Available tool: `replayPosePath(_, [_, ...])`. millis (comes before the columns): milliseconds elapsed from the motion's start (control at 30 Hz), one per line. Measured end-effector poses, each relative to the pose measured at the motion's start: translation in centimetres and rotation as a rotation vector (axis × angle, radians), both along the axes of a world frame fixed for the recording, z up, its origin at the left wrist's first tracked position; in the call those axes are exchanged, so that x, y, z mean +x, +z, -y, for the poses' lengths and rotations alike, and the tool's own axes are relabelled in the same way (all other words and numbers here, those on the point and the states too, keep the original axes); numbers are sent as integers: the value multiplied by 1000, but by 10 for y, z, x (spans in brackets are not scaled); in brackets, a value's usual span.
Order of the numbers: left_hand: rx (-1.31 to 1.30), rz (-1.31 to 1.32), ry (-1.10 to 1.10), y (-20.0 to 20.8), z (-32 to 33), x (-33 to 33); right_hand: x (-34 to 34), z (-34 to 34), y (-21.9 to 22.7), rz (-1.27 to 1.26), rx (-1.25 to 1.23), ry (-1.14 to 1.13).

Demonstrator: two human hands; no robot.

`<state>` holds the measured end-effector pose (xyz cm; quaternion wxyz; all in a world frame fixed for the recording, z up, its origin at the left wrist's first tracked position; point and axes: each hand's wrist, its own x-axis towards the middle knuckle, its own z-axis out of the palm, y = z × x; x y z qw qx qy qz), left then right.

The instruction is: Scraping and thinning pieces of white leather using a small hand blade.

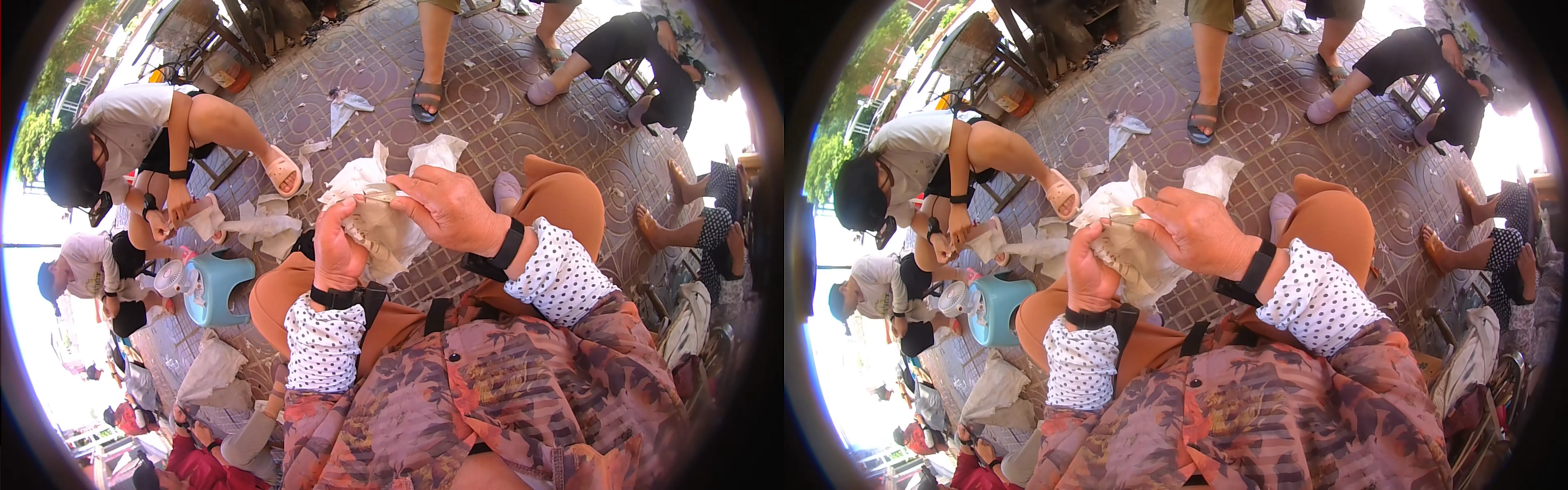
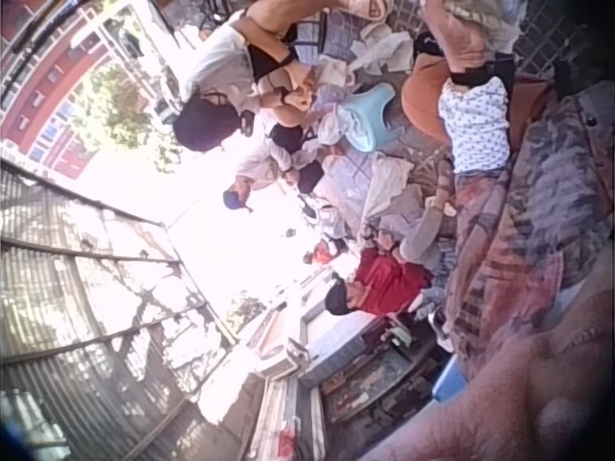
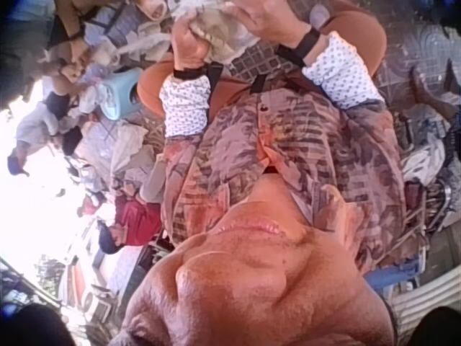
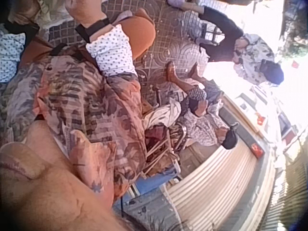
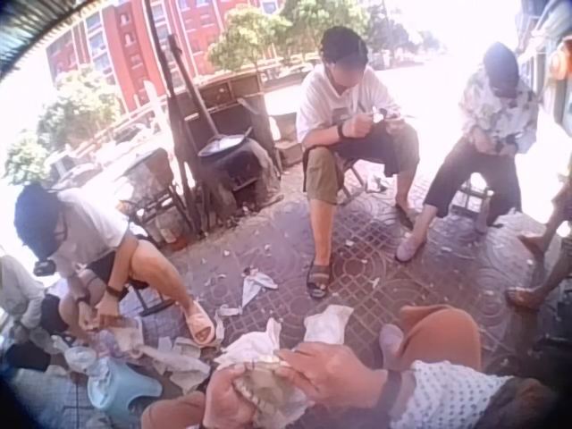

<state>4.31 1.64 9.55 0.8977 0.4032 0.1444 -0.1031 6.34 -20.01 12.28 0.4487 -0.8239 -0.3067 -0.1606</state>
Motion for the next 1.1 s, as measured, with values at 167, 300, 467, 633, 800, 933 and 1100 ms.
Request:
replayPosePath(167, [-33,-18,47,4,6,0,0,0,0,20,4,0])
replayPosePath(300, [-20,-3,43,2,5,1,0,0,0,25,13,2])
replayPosePath(467, [-30,18,12,2,5,1,-1,0,-1,-93,99,26])
replayPosePath(633, [-58,79,-12,5,6,0,4,-1,-3,-349,335,-42])
replayPosePath(800, [10,37,17,5,6,0,3,-4,-9,-448,326,-2])
replayPosePath(933, [31,49,10,5,7,-1,1,-5,-11,-406,271,45])
replayPosePath(1100, [89,122,-33,17,13,0,1,-4,-13,-352,247,62])
